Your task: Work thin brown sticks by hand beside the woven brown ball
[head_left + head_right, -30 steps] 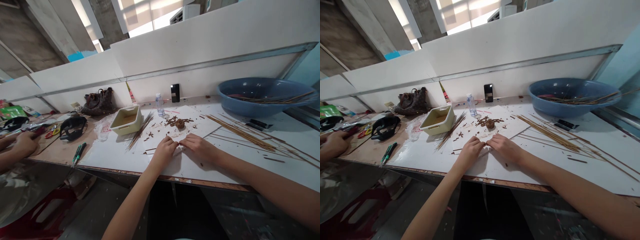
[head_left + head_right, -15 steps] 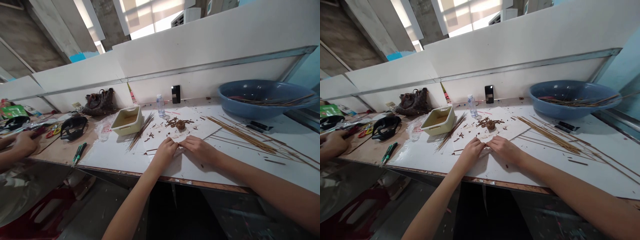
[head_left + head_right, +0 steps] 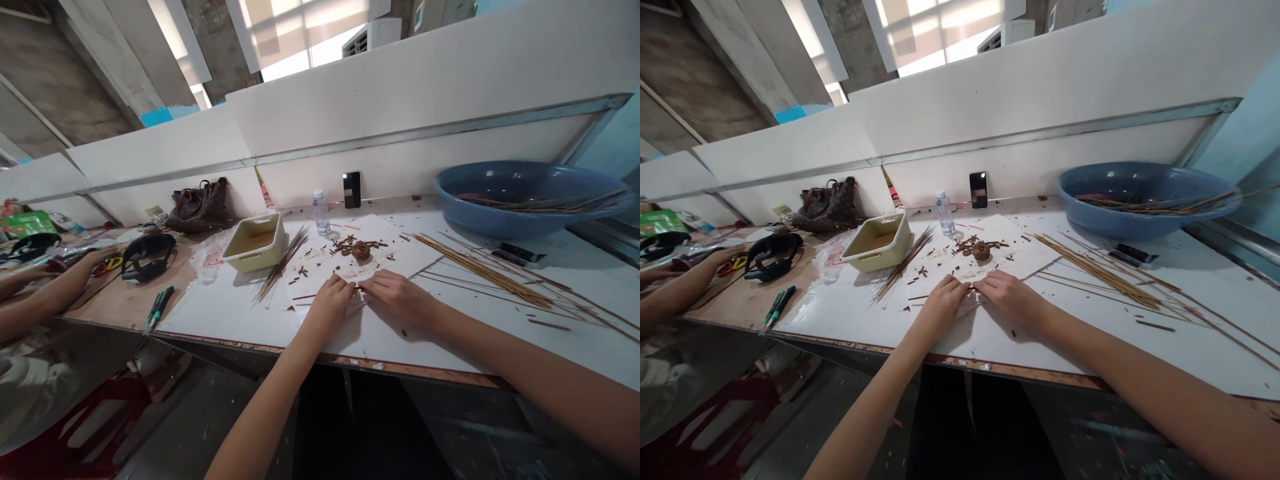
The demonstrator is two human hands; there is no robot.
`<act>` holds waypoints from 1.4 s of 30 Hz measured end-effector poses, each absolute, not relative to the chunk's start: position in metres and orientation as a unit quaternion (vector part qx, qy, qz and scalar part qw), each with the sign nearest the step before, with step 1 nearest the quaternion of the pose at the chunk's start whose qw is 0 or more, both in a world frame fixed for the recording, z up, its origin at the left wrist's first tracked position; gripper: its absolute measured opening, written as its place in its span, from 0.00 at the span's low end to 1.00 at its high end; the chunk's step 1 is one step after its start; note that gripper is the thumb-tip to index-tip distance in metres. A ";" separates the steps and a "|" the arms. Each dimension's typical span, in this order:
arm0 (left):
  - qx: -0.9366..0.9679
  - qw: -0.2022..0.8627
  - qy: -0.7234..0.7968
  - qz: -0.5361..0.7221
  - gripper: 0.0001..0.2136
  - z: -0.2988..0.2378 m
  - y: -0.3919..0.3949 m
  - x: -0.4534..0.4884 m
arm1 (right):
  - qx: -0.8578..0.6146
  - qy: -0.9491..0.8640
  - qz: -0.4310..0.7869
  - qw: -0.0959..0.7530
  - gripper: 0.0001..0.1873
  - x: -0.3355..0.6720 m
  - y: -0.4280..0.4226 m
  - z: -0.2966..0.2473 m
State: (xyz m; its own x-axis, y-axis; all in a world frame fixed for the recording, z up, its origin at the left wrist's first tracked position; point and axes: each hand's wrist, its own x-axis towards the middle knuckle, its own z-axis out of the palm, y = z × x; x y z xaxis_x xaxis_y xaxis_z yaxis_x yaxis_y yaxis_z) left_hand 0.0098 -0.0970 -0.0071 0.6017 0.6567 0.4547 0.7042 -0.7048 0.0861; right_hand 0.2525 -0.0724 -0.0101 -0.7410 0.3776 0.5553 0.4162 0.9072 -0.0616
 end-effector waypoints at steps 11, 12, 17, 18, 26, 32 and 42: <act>-0.890 0.018 -0.367 -0.269 0.08 -0.008 -0.097 0.008 | -0.221 -0.929 -0.008 0.297 0.11 0.253 -0.073 -0.015; -0.891 0.021 -0.368 -0.264 0.09 -0.007 -0.097 0.008 | -0.219 -0.929 -0.009 0.297 0.11 0.253 -0.073 -0.015; -0.895 0.030 -0.374 -0.243 0.08 -0.005 -0.099 0.008 | -0.216 -0.924 -0.007 0.315 0.11 0.253 -0.068 -0.019; -0.895 0.030 -0.374 -0.240 0.07 -0.005 -0.099 0.008 | -0.217 -0.921 -0.010 0.323 0.12 0.253 -0.067 -0.021; -0.896 0.031 -0.371 -0.240 0.04 -0.006 -0.099 0.010 | -0.216 -0.922 -0.018 0.320 0.09 0.247 -0.073 -0.015; -0.895 0.030 -0.372 -0.245 0.06 -0.010 -0.097 0.012 | -0.205 -0.935 -0.040 0.286 0.12 0.250 -0.076 -0.008; -0.884 0.044 -0.367 -0.285 0.10 -0.010 -0.095 0.008 | -0.221 -0.924 -0.016 0.312 0.08 0.251 -0.070 -0.018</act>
State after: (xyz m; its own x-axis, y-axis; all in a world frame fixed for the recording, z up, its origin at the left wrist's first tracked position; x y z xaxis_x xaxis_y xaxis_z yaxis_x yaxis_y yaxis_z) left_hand 0.0080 -0.0949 -0.0102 0.5674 0.6247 0.5365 0.6749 -0.7261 0.1316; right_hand 0.2506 -0.0695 -0.0179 -0.7078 0.3978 0.5837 0.4177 0.9021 -0.1084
